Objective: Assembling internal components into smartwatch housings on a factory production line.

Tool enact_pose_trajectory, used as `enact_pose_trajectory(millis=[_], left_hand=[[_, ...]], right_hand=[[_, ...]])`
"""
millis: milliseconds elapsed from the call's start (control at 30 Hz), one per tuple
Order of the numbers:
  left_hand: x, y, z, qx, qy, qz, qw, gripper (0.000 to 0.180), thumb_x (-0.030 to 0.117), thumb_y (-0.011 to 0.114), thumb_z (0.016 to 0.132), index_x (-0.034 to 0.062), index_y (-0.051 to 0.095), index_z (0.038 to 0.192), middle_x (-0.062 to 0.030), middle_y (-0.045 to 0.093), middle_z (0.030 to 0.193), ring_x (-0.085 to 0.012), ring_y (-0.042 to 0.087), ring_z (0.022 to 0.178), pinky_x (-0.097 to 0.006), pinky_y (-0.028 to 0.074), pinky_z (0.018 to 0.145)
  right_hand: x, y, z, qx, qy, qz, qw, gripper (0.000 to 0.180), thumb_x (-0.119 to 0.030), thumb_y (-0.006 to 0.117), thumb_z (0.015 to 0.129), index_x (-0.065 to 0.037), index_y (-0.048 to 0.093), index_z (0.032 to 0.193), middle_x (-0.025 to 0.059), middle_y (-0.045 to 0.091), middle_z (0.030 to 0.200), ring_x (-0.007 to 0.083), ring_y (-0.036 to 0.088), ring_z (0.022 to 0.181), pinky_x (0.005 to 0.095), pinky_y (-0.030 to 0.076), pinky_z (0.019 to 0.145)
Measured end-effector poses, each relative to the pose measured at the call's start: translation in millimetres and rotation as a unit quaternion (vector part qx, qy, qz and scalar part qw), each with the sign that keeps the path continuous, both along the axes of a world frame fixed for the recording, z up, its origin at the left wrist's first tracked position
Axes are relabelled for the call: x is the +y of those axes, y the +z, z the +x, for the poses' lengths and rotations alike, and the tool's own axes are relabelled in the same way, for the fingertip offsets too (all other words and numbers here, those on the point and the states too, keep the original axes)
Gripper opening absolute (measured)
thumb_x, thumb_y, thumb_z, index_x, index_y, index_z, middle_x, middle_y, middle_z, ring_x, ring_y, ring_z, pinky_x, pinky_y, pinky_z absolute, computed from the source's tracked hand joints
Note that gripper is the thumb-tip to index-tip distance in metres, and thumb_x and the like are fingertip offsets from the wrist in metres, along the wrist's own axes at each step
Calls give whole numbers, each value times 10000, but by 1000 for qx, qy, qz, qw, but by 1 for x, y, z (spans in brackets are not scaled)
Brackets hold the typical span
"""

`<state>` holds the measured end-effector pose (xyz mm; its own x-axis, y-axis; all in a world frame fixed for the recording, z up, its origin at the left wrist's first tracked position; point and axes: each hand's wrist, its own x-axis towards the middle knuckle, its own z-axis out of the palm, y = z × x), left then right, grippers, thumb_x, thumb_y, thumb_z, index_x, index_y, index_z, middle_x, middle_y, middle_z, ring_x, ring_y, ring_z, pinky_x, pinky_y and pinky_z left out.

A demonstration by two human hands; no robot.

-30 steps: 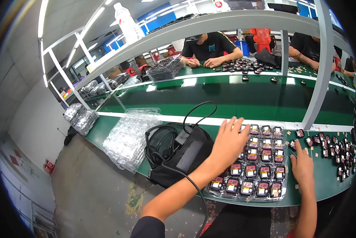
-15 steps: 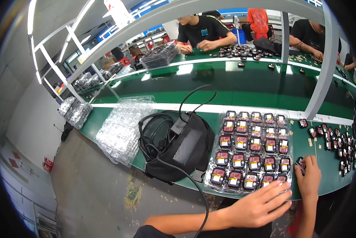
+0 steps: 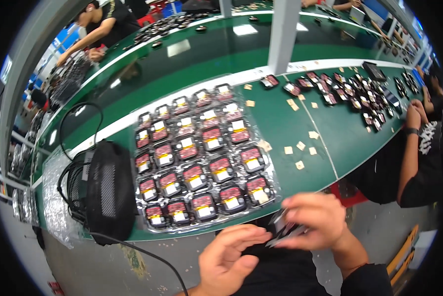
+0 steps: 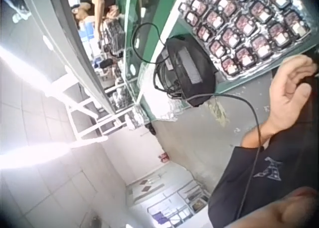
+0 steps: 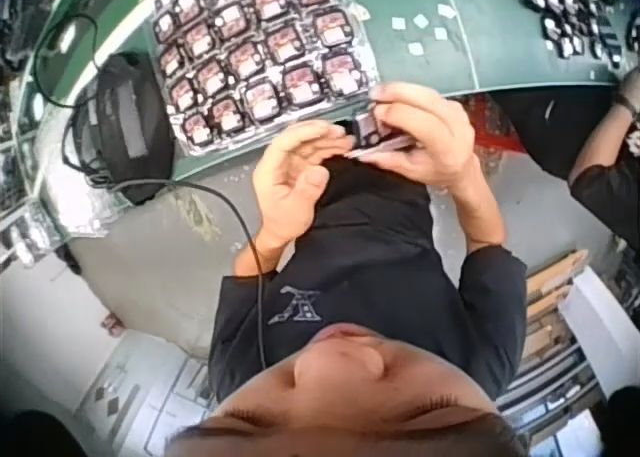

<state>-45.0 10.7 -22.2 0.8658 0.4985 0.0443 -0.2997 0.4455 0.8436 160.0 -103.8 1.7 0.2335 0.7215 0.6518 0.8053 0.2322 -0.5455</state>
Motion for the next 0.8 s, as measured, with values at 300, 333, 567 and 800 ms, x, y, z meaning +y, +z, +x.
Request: enact_pose_trajectory(millis=[300, 333, 567, 800], left_hand=[[-4, 19, 6, 39, -26, -17, 999, 510, 311, 721, 981, -37, 594, 1333, -147, 688, 1182, -256, 674, 1113, -369, 561, 953], [-4, 21, 4, 68, -43, -59, 995, 674, 363, 789, 909, -42, 532, 1383, -189, 663, 1234, -295, 652, 1179, -416, 537, 1009], [0, 10, -4, 106, -68, -165, 978, 952, 425, 915, 774, -27, 418, 1449, -258, 624, 1300, -310, 666, 1172, -418, 535, 1022], [6, -5, -1, -69, -46, -125, 989, 429, 188, 707, 990, 21, 503, 1329, -326, 477, 1457, -456, 618, 1243, -476, 647, 913]], right_hand=[[-7, -3, -24, 26, 116, 12, 993, 389, -230, 862, 805, -22, 711, 1096, 123, 738, 1157, 141, 695, 653, 227, 519, 499], [-8, -3, -26, 27, 119, 4, 993, 398, -235, 862, 806, -21, 707, 1104, 123, 738, 1164, 141, 698, 658, 228, 518, 498], [-9, -5, -31, 59, 122, 25, 990, 468, -293, 966, 706, -51, 687, 993, 169, 753, 1121, 139, 640, 523, 227, 481, 448], [-12, -1, -34, 203, 23, -40, 978, 411, -115, 887, 762, -7, 672, 1096, 92, 716, 941, 195, 712, 697, 293, 555, 550]])
